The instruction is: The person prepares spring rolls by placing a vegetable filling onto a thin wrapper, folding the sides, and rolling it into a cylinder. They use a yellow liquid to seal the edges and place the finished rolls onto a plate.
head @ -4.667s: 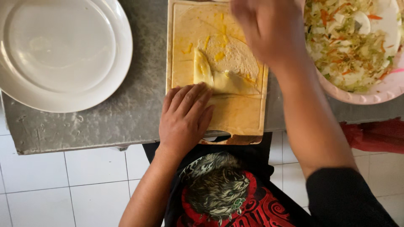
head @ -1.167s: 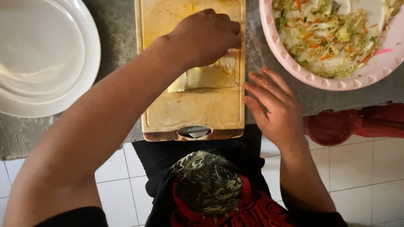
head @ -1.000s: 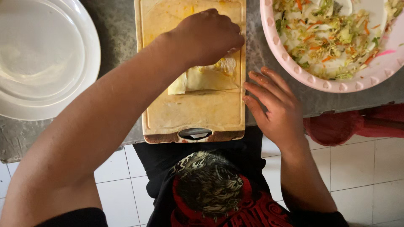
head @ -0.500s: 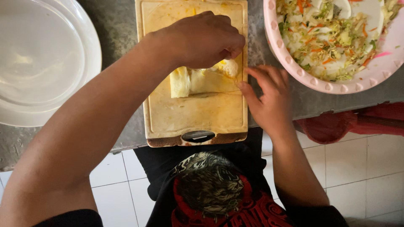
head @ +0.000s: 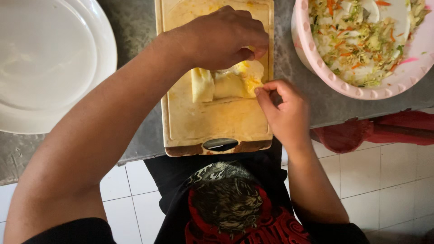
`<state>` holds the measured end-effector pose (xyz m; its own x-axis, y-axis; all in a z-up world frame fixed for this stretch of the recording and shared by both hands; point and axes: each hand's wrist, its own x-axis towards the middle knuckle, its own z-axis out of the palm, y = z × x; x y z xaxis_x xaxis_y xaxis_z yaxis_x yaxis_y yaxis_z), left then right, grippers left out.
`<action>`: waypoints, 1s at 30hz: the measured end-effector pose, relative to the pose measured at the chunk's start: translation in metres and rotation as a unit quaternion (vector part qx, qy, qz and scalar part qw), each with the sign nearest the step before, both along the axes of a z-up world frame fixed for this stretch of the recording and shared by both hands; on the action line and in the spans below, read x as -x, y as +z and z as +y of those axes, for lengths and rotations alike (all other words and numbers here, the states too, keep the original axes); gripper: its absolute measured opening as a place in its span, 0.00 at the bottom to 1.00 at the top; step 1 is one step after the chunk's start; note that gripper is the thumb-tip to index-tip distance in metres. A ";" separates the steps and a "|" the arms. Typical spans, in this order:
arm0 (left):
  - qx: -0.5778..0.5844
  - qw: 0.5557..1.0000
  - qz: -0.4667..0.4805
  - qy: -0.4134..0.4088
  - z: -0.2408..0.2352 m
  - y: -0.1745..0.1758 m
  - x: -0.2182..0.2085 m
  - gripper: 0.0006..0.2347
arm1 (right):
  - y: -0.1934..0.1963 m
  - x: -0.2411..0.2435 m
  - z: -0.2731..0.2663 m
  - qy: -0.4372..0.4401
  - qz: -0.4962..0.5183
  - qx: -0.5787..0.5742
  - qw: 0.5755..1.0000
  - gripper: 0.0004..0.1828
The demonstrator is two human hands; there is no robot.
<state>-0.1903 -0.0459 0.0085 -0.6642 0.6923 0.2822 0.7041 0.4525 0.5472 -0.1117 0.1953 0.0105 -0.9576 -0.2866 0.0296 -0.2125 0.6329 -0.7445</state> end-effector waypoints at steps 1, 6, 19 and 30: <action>-0.008 1.000 -0.007 0.002 -0.002 0.000 0.001 0.03 | 0.003 -0.002 -0.004 -0.012 0.008 -0.016 1.000 0.06; -0.032 0.999 -0.007 0.006 -0.018 -0.002 -0.002 0.03 | 0.020 -0.008 -0.023 0.065 0.199 -0.099 0.973 0.07; 0.028 0.987 0.130 0.088 -0.041 -0.020 -0.030 0.02 | 0.019 -0.025 -0.042 0.148 0.245 -0.134 0.949 0.09; 0.071 0.981 0.150 0.100 -0.043 -0.026 -0.033 0.03 | -0.012 0.028 0.004 0.171 0.205 -0.064 0.962 0.08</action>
<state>-0.1572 -0.0893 -0.0175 -0.6927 0.6026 0.3962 0.7130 0.6549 0.2505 -0.1394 0.1993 -0.0016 -0.7221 -0.6092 0.3278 -0.6834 0.5546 -0.4747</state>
